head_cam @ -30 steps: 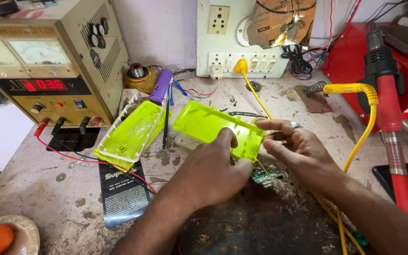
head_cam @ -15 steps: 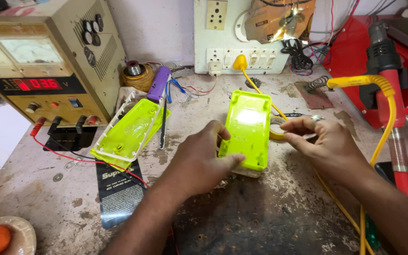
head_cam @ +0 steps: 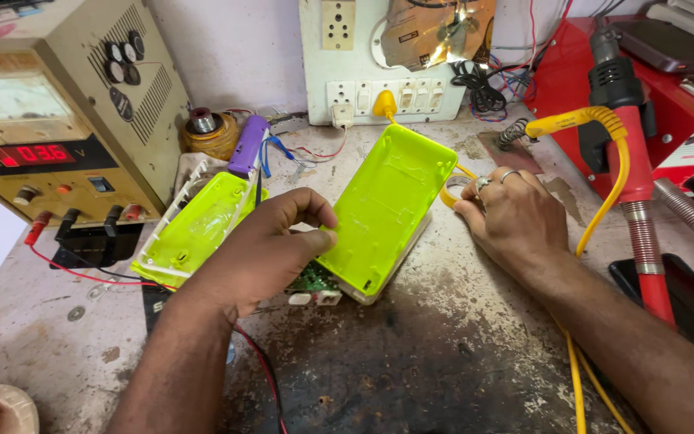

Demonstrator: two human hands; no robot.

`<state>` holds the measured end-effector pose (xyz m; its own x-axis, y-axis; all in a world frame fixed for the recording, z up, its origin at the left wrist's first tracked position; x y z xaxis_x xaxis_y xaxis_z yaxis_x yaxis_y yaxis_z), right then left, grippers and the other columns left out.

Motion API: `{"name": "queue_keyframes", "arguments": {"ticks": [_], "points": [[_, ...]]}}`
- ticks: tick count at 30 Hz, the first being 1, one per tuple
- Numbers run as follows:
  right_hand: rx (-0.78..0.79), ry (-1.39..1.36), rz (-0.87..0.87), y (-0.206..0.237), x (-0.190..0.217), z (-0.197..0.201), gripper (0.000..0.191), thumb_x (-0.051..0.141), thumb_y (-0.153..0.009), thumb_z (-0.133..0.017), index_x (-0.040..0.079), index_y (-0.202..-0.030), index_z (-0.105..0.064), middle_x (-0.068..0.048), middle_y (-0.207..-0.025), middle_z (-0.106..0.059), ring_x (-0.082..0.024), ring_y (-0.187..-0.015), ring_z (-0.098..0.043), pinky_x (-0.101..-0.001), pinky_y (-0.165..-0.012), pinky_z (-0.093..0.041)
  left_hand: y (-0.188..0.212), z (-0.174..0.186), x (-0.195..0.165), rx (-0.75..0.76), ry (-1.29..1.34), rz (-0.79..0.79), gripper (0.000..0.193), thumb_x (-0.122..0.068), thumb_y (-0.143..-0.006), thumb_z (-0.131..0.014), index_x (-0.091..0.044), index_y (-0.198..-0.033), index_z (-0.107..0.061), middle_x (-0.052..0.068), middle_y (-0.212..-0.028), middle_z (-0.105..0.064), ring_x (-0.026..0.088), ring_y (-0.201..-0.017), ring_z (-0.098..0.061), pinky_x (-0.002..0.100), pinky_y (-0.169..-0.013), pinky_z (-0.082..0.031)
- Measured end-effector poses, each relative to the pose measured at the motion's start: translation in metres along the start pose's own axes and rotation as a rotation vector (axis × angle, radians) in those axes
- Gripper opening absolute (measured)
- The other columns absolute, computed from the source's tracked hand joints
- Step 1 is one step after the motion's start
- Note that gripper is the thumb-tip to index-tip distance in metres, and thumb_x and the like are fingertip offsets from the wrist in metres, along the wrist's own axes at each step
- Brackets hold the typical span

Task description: The person connects the red and black leads from a bench DC power supply to a small green circuit board removed from a plastic emergency light housing, adjusting the supply's voltage knob and probing the board's contacts. They flip and reposition the board, test a switch component, and hold the board against the light housing while checking its response.

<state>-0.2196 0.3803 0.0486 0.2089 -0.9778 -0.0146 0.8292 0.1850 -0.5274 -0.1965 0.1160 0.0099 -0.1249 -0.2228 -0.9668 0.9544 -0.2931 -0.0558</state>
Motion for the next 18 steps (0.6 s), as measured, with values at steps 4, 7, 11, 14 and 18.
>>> {"name": "queue_keyframes", "arguments": {"ticks": [4, 7, 11, 14, 18], "points": [[0.127, -0.567, -0.177, -0.004, -0.018, -0.003, 0.021, 0.032, -0.088, -0.071, 0.014, -0.097, -0.076, -0.006, -0.097, -0.075, -0.022, -0.088, -0.073, -0.0389, -0.078, -0.057, 0.002, -0.005, -0.001, 0.048, -0.007, 0.014, 0.015, -0.012, -0.085, -0.065, -0.006, -0.098, -0.069, -0.001, -0.089, -0.066, 0.007, -0.081, -0.058, 0.026, -0.073, -0.049], [0.032, -0.661, -0.469, 0.007, -0.056, 0.012, 0.027, 0.033, -0.097, -0.064, 0.011, -0.109, -0.072, -0.015, -0.1, -0.074, -0.032, -0.093, -0.068, -0.046, -0.078, -0.054, 0.004, -0.004, 0.0, 0.029, -0.112, 0.059, 0.016, -0.013, -0.084, -0.064, -0.008, -0.098, -0.069, -0.001, -0.089, -0.068, 0.007, -0.082, -0.059, 0.026, -0.075, -0.049], [0.186, -0.015, -0.284, 0.009, -0.059, 0.022, 0.031, 0.034, -0.094, -0.067, 0.008, -0.106, -0.078, -0.018, -0.107, -0.073, -0.036, -0.101, -0.068, -0.0493, -0.09, -0.052, 0.002, -0.014, -0.007, 0.033, -0.17, 0.034, 0.018, -0.013, -0.082, -0.064, -0.008, -0.098, -0.071, 0.001, -0.09, -0.071, 0.01, -0.081, -0.059, 0.03, -0.074, -0.051], [0.18, 0.009, -0.253, 0.012, -0.061, 0.02, 0.038, 0.039, -0.091, -0.068, 0.008, -0.111, -0.076, -0.017, -0.114, -0.072, -0.035, -0.105, -0.067, -0.0493, -0.09, -0.052, 0.001, -0.021, -0.001, 0.036, -0.181, 0.089, 0.019, -0.015, -0.083, -0.061, -0.011, -0.099, -0.07, 0.003, -0.091, -0.074, 0.012, -0.083, -0.067, 0.032, -0.076, -0.056], [0.159, -0.656, -0.282, 0.016, -0.056, 0.011, 0.053, 0.051, -0.103, -0.057, 0.008, -0.132, -0.071, -0.017, -0.11, -0.071, -0.024, -0.097, -0.065, -0.0405, -0.083, -0.053, -0.001, -0.029, -0.015, 0.052, -0.292, -0.105, 0.022, -0.024, -0.088, -0.068, -0.011, -0.105, -0.07, 0.005, -0.101, -0.076, 0.016, -0.097, -0.071, 0.031, -0.086, -0.055]]}}
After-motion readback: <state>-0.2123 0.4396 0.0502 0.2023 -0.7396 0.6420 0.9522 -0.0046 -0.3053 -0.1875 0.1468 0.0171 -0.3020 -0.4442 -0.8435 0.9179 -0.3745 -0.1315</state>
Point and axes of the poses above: each hand's wrist, its own y-axis away from the middle knuckle, its own z-axis out of the back of the hand, x = y × z, the point moved 10 cm from there along -y, towards the middle knuckle
